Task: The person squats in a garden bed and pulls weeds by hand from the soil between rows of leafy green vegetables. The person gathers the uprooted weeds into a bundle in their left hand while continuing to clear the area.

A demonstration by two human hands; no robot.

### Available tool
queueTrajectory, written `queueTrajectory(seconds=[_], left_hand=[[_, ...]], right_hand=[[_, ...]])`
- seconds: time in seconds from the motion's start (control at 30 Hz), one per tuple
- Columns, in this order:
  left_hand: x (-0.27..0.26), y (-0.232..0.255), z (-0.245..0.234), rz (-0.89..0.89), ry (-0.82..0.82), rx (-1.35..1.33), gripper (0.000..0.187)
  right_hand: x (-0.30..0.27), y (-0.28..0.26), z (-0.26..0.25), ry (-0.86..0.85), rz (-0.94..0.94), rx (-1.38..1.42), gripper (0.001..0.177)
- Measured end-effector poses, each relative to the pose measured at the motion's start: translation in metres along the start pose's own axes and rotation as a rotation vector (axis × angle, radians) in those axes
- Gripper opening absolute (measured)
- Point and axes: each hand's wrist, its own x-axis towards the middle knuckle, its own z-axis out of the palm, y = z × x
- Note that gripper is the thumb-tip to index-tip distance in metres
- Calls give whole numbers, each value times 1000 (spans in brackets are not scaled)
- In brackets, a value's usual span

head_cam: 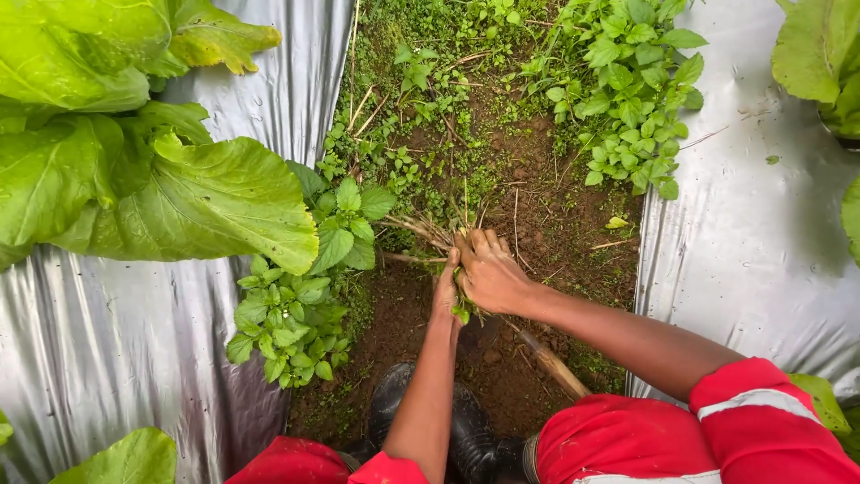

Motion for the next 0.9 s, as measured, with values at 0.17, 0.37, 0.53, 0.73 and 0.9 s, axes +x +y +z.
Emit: queueTrajectory(seconds=[0.17, 0.37, 0.53, 0.73, 0.9], left_hand=[[108, -47, -87, -29, -162, -68, 101], [152, -48, -124, -130, -233, -79, 82], [98, -13, -85, -143, -166, 23, 68], [40, 2, -35, -72, -78, 263, 80], [44, -4, -21, 30, -32, 433, 82]], right_hand=[[25, 44, 40, -34, -86, 121, 63], [18, 48, 24, 76, -173, 493, 48], [10, 41, 16, 332, -118, 695, 80], [33, 46, 12, 272, 457, 1322, 70], [42, 77, -11, 402, 180, 525, 29]])
